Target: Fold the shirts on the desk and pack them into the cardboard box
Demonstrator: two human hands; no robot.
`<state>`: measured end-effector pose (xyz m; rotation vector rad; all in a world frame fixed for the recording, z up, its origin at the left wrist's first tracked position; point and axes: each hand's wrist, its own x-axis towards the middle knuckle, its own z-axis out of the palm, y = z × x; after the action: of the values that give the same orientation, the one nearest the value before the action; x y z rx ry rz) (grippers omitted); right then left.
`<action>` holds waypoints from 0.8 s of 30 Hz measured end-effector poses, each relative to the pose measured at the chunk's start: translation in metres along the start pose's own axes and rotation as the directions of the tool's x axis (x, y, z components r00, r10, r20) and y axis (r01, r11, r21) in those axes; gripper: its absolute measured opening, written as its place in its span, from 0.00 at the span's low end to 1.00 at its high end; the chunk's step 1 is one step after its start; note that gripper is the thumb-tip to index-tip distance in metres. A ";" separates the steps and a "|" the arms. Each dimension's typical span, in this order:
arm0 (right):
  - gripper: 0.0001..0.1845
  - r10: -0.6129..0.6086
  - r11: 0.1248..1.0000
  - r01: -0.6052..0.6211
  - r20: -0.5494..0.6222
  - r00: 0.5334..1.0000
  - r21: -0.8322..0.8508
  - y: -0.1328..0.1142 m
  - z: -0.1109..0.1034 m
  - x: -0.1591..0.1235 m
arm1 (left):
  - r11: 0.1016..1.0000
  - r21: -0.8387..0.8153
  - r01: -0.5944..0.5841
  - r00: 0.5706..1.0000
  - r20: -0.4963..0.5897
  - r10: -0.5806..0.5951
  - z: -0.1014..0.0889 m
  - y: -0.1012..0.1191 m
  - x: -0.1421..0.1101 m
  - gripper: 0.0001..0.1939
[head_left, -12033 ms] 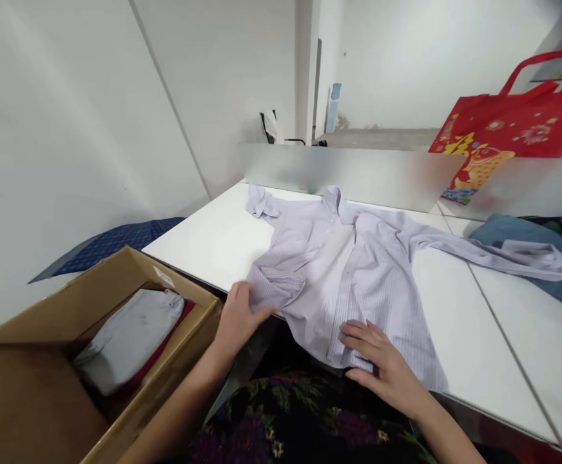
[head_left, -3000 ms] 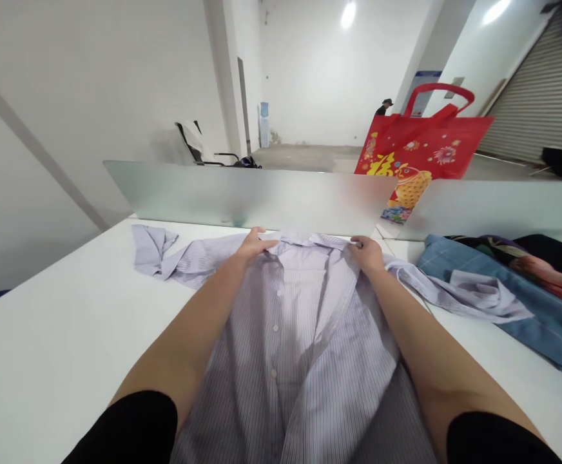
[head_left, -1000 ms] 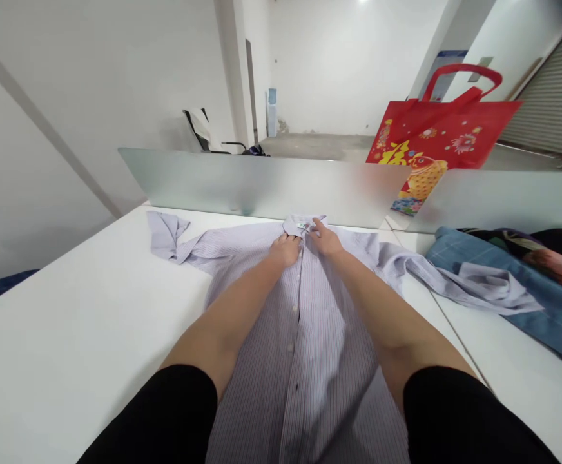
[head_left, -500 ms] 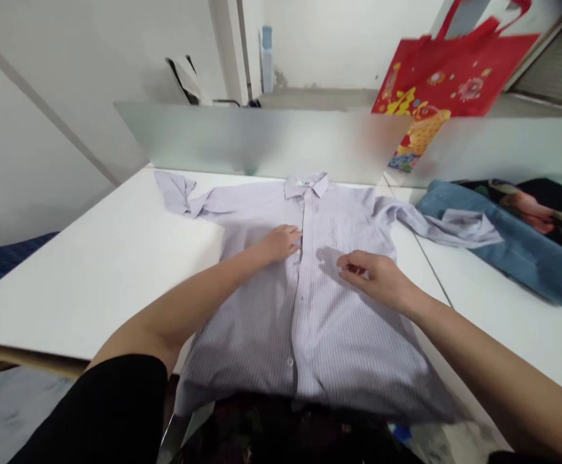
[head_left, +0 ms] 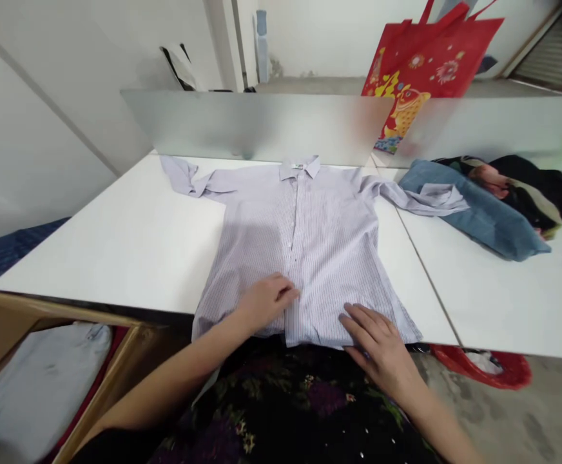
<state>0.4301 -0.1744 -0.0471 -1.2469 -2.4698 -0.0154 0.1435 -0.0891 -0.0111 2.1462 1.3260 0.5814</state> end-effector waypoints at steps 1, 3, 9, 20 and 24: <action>0.30 -0.006 1.000 0.006 -0.017 1.000 -0.008 0.000 0.002 -0.001 | 1.000 -0.027 0.013 1.000 -0.010 -0.013 0.005 0.003 -0.009 0.14; 0.32 -0.035 0.999 0.035 -0.012 0.999 -0.034 -0.002 0.005 -0.001 | 0.997 -0.067 0.026 0.999 -0.041 -0.028 0.014 0.006 -0.021 0.13; 0.39 0.029 0.986 -0.024 0.029 0.999 -0.163 -0.007 0.006 -0.007 | 0.993 0.053 -0.103 0.989 -0.100 0.108 0.020 -0.003 -0.038 0.14; 0.34 -0.108 0.992 0.117 -0.199 0.974 0.036 0.014 -0.003 -0.041 | 0.873 0.488 -0.001 0.976 -0.188 0.107 -0.006 -0.048 -0.042 0.23; 0.34 -0.083 0.994 0.096 -0.232 0.969 0.044 0.017 -0.009 -0.054 | 0.797 0.598 0.083 0.985 -0.171 0.026 -0.004 -0.061 -0.044 0.29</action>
<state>0.4750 -0.2078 -0.0592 -1.0462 -2.3069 -0.1087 0.0816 -0.1055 -0.0510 2.6154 1.8298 0.3575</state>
